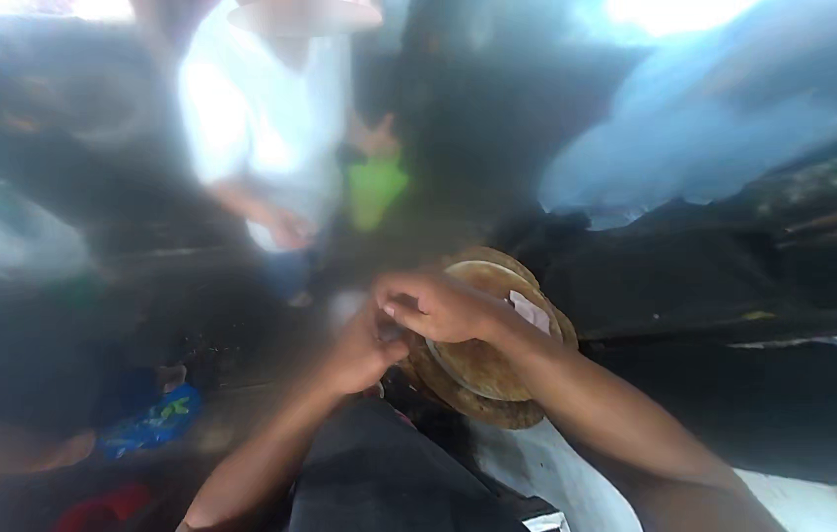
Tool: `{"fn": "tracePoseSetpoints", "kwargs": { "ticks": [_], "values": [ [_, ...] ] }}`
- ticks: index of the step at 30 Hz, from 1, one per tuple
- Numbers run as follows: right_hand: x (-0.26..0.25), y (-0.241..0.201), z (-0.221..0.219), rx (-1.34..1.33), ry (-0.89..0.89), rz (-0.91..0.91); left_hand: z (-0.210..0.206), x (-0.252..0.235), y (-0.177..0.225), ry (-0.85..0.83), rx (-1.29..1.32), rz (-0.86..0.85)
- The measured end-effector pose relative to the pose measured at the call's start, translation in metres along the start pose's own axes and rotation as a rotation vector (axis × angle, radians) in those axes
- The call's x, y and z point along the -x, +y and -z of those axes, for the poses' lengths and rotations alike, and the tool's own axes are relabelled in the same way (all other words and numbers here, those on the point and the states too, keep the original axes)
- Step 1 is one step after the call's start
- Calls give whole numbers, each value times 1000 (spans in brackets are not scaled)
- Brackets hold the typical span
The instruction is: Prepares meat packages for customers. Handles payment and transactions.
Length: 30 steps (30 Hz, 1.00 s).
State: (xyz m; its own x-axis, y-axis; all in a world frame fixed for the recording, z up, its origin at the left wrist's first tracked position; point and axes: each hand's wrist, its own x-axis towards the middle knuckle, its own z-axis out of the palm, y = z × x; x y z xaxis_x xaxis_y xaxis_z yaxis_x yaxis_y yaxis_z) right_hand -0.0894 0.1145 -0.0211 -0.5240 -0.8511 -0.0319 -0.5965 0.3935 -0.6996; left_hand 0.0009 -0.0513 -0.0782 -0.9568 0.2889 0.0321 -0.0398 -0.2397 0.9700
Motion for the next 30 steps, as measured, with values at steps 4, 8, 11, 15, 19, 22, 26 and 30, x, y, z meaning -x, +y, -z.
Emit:
{"fn": "tracePoseSetpoints", "kwargs": {
  "ticks": [4,8,11,15,19,22,26,30],
  "values": [
    [9,34,-30,-211,209,-25,17,-17,12,172,-278,198],
    [2,57,-65,-403,265,-91,12,-29,15,97,-716,270],
    [-12,59,-64,-434,117,-173,7,-29,18,214,-863,311],
    [-26,71,-61,-432,93,-247,5,-27,14,307,-925,258],
    [-37,92,-67,-807,247,-399,4,20,10,680,-1027,178],
    [-41,105,-69,-1123,318,-483,7,57,5,954,-791,325],
    [-43,129,-69,-1248,361,-499,0,59,-10,976,72,284],
    [-40,141,-76,-1265,381,-493,-3,43,-16,1172,398,124]
  ]
}}
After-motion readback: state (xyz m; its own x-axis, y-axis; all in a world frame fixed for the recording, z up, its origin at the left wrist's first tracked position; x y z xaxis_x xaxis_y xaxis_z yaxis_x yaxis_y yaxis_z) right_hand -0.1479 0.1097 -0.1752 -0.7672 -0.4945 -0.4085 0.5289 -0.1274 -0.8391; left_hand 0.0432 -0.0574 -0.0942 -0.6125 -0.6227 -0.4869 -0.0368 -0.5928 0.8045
